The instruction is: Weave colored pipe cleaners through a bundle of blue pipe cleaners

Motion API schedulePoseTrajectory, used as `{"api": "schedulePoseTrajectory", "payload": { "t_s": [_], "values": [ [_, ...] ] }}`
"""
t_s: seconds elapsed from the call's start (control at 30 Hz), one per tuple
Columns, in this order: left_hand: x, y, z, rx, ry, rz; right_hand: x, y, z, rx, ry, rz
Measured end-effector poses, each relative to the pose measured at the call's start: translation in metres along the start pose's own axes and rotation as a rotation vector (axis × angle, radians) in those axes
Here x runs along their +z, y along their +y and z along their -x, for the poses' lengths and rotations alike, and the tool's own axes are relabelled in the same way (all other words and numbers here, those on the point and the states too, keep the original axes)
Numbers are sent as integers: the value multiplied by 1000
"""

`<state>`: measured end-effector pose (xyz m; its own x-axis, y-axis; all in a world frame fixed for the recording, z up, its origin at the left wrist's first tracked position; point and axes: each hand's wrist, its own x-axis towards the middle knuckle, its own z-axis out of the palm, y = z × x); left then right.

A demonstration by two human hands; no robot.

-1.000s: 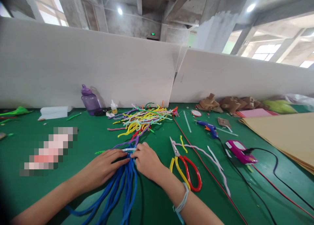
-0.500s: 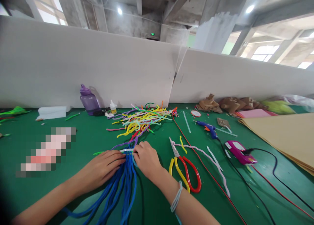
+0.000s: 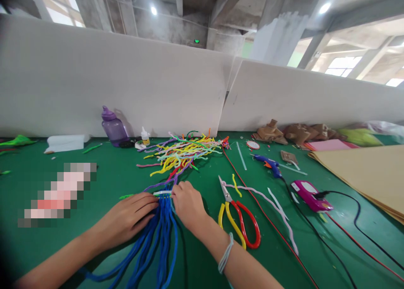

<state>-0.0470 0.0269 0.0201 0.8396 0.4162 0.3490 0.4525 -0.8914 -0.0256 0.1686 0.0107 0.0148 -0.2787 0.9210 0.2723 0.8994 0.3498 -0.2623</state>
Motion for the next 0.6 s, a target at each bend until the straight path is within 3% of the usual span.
{"api": "schedulePoseTrajectory", "payload": {
  "t_s": [0.27, 0.6],
  "values": [
    [0, 0, 0, -20, -3, 11, 2, 0, 3, -80, -19, 152],
    [-4, 1, 0, -48, -59, 22, 2, 0, 3, -72, -37, 156]
  ]
}}
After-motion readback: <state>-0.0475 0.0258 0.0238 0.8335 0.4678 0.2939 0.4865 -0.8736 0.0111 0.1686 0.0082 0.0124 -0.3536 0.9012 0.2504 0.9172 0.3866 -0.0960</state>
